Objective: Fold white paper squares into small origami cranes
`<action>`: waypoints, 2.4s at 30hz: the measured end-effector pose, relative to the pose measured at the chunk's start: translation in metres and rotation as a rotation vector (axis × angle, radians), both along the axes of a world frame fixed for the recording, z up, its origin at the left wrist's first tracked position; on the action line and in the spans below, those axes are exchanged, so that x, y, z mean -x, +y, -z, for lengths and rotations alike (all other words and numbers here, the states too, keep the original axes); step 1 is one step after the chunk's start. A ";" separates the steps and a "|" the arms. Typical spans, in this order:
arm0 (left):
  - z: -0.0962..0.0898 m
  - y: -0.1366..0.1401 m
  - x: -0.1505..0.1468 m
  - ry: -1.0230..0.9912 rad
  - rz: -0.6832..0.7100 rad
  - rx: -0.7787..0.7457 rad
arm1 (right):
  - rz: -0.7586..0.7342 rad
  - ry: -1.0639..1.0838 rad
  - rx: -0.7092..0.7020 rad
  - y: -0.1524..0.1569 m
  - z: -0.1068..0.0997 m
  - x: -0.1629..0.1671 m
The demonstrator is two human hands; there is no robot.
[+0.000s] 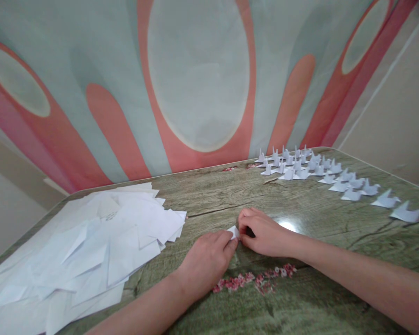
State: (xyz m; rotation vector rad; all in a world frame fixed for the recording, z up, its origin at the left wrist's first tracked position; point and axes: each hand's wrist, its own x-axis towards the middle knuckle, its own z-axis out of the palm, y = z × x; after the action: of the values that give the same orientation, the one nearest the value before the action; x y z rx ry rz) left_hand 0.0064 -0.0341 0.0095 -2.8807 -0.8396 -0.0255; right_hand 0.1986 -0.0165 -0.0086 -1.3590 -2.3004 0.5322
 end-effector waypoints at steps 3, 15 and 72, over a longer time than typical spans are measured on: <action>0.000 0.002 0.002 -0.016 0.004 0.025 | -0.061 0.041 0.034 0.003 -0.002 -0.007; -0.005 0.003 0.002 -0.033 0.040 0.048 | -0.381 -0.199 -0.013 -0.022 -0.029 -0.025; 0.000 -0.008 -0.001 0.044 -0.019 -0.012 | -0.137 -0.046 -0.215 -0.006 -0.004 -0.013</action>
State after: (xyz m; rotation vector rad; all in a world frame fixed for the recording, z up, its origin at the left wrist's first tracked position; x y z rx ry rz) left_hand 0.0078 -0.0419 0.0099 -2.8507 -0.8564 0.0348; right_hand 0.2120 -0.0224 -0.0045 -1.1303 -2.4201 0.2860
